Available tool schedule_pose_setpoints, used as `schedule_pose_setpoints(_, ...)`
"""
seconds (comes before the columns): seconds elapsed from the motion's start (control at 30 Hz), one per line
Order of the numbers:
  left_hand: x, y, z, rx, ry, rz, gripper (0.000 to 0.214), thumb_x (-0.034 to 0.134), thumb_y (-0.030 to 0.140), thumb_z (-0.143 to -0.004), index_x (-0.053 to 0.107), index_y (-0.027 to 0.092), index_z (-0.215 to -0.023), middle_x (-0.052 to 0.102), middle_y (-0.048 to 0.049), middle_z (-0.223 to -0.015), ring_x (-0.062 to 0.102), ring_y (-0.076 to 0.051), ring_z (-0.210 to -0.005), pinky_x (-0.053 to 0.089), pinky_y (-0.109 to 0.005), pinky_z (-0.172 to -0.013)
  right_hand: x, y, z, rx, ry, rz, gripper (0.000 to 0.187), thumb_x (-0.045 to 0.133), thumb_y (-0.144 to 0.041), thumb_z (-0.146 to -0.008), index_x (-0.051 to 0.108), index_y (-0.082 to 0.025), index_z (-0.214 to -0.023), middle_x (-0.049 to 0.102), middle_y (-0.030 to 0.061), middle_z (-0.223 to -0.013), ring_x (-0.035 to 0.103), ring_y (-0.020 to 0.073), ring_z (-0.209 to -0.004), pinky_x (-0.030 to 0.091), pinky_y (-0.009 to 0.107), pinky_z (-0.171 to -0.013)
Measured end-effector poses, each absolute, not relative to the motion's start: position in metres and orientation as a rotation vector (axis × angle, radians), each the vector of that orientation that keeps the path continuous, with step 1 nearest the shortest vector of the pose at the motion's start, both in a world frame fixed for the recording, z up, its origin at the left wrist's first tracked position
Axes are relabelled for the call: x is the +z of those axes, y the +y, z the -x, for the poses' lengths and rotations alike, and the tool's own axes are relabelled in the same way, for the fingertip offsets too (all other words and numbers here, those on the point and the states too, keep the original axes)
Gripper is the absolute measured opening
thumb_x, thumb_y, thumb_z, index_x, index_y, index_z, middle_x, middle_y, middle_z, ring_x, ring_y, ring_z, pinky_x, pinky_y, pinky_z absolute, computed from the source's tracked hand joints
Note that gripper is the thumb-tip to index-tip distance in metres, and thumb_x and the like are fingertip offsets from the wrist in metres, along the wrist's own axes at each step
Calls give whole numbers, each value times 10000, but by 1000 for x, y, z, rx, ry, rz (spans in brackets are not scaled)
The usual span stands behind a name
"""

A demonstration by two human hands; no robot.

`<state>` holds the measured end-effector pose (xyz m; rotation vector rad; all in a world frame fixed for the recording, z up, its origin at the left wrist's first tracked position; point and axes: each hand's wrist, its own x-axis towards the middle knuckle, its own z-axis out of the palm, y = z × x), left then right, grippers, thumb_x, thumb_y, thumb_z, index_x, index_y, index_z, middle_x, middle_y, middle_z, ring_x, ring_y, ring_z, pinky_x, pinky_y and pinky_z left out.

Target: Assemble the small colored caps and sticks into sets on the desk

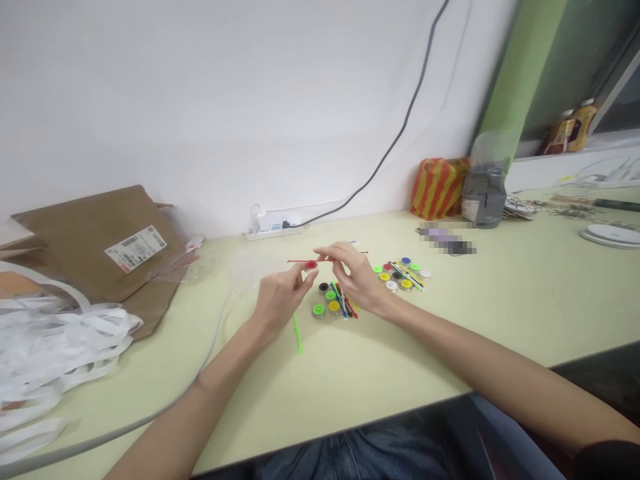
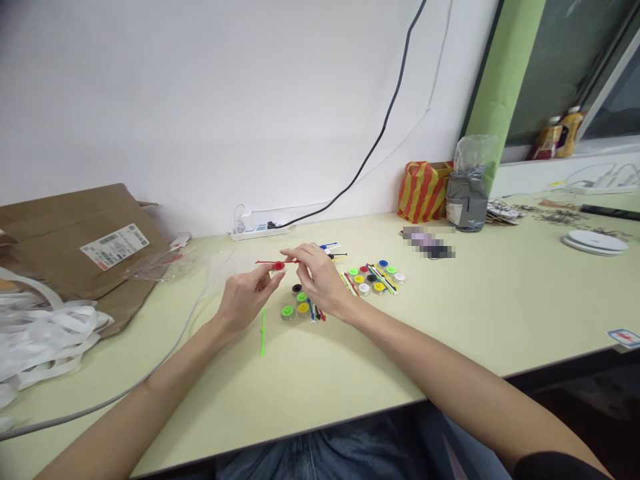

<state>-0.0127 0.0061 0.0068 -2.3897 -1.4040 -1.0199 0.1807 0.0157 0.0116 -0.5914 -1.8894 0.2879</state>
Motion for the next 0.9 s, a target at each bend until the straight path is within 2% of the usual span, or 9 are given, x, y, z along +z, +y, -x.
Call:
schedule_pose_setpoints(0.1, 8, 7, 13, -928, -1327, 2358, 390, 440, 482, -993, 694, 187, -1010, 568, 33, -539, 524, -110, -482, 291, -242, -523, 10, 15, -178, 273, -1879, 659, 200, 500, -212, -986, 690, -237, -1046, 676, 64, -969, 597, 214, -949, 456, 393, -907)
schedule_pose_setpoints(0.17, 9, 6, 13, -893, -1296, 2328, 378, 454, 475, -986, 702, 189, -994, 565, 30, -529, 530, -116, -483, 273, -251, -512, 9, 16, -177, 281, -1880, 668, 190, 511, -260, -1000, 693, -230, -953, 680, 58, -930, 592, 210, -918, 453, 381, -883)
schedule_pose_setpoints(0.33, 8, 6, 14, -840, -1314, 2342, 367, 473, 480, -973, 694, 195, -908, 553, 33, -522, 512, -116, -470, 263, -259, -509, 9, 20, -180, 296, -1929, 627, 131, 569, -253, -981, 695, -235, -951, 669, 50, -928, 579, 208, -937, 438, 380, -896)
schedule_pose_setpoints(0.57, 9, 6, 13, -897, -1409, 2398, 409, 450, 515, -983, 646, 194, -1145, 550, 52, -547, 513, -116, -482, 298, -238, -541, 13, 30, -187, 294, -1936, 648, 73, 629, -250, -940, 685, -223, -902, 676, 54, -941, 574, 219, -938, 433, 393, -900)
schedule_pose_setpoints(0.7, 12, 4, 13, -1017, -1426, 2380, 391, 378, 410, -1019, 561, 194, -1289, 550, 66, -572, 479, -104, -478, 315, -222, -564, 11, 51, -206, 199, -1778, 825, 71, 649, -259, -923, 700, -223, -892, 669, 57, -934, 558, 232, -958, 422, 397, -915)
schedule_pose_setpoints(0.9, 14, 2, 14, -991, -1413, 2388, 388, 328, 344, -1024, 540, 185, -1308, 475, 80, -532, 411, -106, -451, 293, -225, -552, -7, 87, -240, 62, -1859, 1183, 65, 706, -246, -867, 761, -223, -840, 605, 92, -991, 493, 266, -1011, 401, 430, -913)
